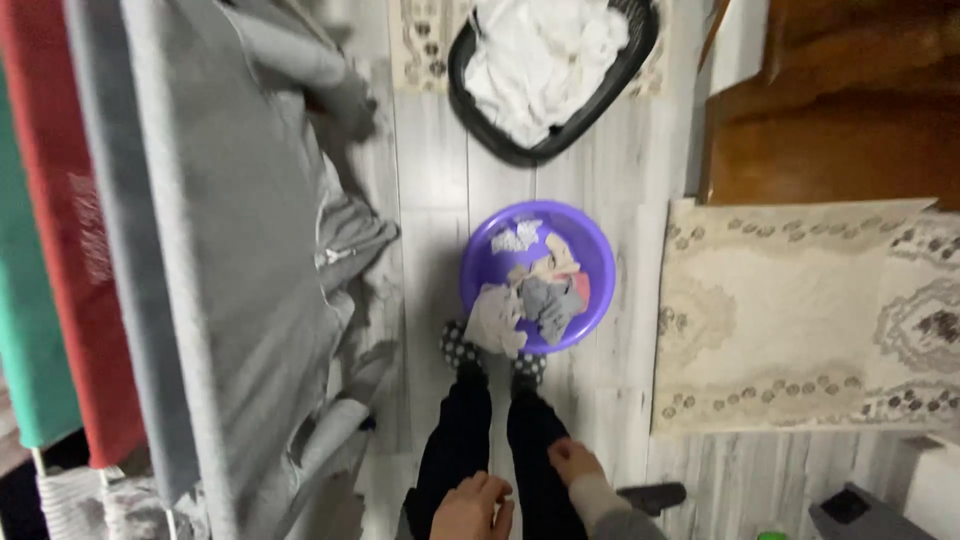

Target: The person takes small garments from a purple basin, unfolds them, and hangs them on a multi-tiered indoor drying rack. The garments include patterned and striped items. The person repeats this process for several pieces, placing each on the rack's bars.

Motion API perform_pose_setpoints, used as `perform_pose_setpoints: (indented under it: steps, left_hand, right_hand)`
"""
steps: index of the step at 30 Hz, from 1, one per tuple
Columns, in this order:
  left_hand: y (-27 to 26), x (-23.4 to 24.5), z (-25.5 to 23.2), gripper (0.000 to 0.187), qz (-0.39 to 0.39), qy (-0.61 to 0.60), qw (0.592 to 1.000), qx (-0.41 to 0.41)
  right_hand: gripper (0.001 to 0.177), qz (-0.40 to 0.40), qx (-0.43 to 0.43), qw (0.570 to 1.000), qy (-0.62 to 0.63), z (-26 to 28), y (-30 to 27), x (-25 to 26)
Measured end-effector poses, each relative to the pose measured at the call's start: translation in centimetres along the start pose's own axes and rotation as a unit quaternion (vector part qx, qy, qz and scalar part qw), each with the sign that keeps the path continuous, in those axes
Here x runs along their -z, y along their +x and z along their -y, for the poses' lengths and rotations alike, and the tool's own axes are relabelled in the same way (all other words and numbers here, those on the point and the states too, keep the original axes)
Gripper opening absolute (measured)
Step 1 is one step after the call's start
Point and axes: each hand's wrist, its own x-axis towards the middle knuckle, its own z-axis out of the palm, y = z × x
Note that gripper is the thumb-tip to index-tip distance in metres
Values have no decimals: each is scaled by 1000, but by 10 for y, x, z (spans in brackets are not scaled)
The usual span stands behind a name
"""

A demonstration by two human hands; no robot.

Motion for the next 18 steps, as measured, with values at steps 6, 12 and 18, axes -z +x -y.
perform_pose_setpoints:
  steps: [6, 12, 18]
  left_hand:
    - [31, 19, -17, 9, 19, -9, 997, 76]
    - [65, -10, -15, 17, -42, -139, 985, 98]
    - [78, -52, -6, 15, 54, -154, 949, 269]
  right_hand:
    - [33, 45, 6, 998, 32, 67, 37, 28]
    - [41, 34, 100, 991, -84, 112, 112, 20]
    - [47, 119, 81, 990, -5, 151, 157, -7]
